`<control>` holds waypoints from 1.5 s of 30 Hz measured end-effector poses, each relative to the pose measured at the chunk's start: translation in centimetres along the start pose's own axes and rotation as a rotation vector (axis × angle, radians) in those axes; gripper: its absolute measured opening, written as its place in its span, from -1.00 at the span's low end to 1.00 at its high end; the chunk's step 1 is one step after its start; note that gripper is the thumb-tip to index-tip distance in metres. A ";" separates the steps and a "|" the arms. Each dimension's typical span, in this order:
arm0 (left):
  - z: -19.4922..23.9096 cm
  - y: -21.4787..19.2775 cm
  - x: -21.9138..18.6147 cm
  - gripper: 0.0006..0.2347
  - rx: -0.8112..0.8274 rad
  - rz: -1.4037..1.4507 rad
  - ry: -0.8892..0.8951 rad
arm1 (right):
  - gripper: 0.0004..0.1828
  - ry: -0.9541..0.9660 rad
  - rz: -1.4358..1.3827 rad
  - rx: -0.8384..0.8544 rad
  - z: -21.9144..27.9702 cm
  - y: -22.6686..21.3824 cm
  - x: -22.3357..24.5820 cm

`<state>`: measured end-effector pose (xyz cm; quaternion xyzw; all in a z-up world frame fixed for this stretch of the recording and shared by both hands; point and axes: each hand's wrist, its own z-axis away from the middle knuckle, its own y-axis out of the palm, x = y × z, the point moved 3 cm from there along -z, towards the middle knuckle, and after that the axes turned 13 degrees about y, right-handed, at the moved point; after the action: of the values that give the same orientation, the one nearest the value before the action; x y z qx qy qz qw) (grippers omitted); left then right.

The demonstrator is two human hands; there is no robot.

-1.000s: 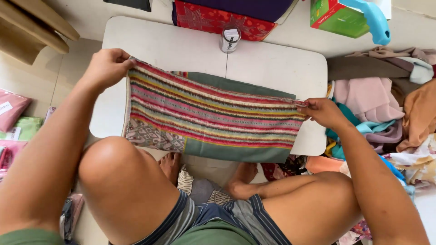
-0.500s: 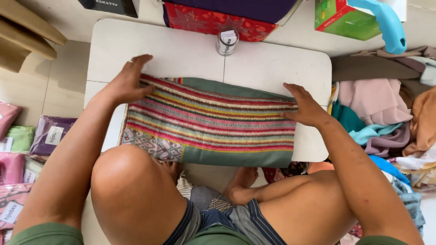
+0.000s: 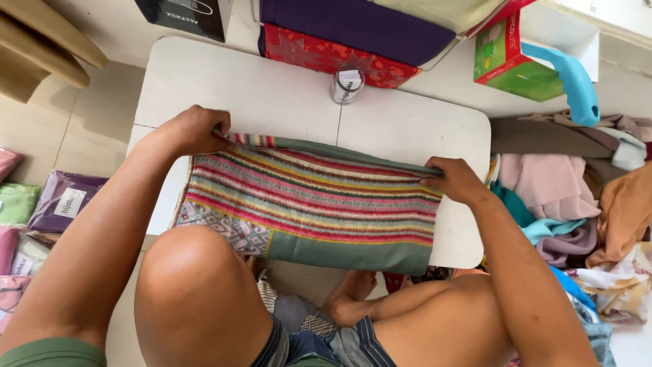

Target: The person unfolds a patterned cloth on a white table, smooths it out, and folds it into a neat rectangle. They then use a lint roller to remove lint from the folded cloth.

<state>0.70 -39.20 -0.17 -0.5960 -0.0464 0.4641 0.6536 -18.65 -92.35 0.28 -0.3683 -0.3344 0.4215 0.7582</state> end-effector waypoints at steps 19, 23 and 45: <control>0.0 4.3 -3.6 -0.45 -0.250 -0.368 0.366 | -0.46 -0.216 0.029 -0.229 1.0 -1.7 6.4; -0.2 5.4 -2.4 -0.31 -0.222 -0.370 0.304 | -0.31 -0.229 0.181 -0.121 0.0 0.6 5.4; -5.9 1.1 0.7 -0.67 -0.087 -0.523 0.262 | -0.47 -0.087 0.327 -0.153 -3.9 -0.9 4.8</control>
<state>4.15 -43.25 -3.13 -0.6461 -0.1336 0.1967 0.7253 -13.06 -89.54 0.03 -0.4558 -0.3339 0.5278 0.6342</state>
